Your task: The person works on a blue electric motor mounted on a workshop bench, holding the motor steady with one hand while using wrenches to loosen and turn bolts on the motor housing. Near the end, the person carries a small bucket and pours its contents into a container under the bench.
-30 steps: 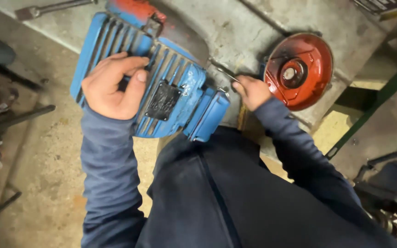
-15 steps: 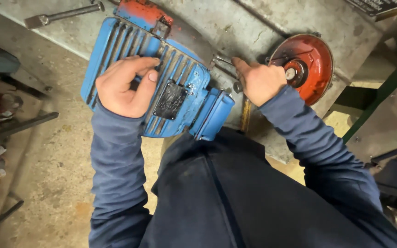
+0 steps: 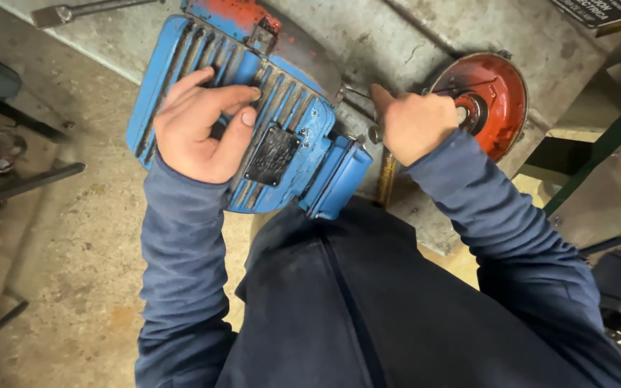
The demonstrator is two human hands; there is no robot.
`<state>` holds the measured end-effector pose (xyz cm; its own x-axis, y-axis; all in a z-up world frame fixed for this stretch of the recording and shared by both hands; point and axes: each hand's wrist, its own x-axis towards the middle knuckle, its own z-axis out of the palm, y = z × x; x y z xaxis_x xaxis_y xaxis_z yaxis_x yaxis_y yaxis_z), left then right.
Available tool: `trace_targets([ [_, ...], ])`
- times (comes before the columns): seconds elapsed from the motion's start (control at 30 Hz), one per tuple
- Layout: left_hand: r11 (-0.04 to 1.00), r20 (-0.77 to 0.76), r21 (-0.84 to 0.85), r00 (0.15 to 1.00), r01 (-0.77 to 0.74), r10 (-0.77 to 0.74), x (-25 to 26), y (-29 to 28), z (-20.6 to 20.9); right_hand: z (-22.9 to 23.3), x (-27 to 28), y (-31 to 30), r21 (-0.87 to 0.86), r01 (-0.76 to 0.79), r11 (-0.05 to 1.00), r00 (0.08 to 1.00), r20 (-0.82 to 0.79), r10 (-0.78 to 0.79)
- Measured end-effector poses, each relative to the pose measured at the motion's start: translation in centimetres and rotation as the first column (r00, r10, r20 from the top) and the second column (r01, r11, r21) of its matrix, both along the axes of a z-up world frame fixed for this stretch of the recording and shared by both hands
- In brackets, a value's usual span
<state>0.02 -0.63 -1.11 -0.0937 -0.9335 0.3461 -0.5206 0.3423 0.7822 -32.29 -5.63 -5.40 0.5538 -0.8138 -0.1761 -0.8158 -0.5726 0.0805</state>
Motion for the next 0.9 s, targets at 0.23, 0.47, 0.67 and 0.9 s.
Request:
trace_targets([
  [0.23, 0.999, -0.002, 0.002, 0.999, -0.036, 0.036, 0.0, 0.1, -0.2, -2.9, -1.0, 1.0, 0.14, 0.154, 0.978, 0.957, 0.227, -0.183],
  [0.47, 0.998, 0.002, -0.037, 0.999, -0.042, 0.042, -0.1, 0.4, -0.4, -16.9, -3.8, 1.8, 0.423, 0.19, 0.886, 0.698, 0.576, -0.425],
  [0.67, 0.998, -0.027, -0.055, 0.999, -0.031, 0.03, -0.2, 0.1, -0.3, -8.5, -4.5, 1.5, 0.249, 0.104, 0.963, 0.777, 0.583, -0.235],
  [0.9, 0.999, -0.004, -0.041, 1.0, -0.001, 0.001, -0.2, 0.1, -0.1, 0.4, -1.3, -0.1, 0.094, 0.105, 0.99, 0.966, 0.226, -0.124],
])
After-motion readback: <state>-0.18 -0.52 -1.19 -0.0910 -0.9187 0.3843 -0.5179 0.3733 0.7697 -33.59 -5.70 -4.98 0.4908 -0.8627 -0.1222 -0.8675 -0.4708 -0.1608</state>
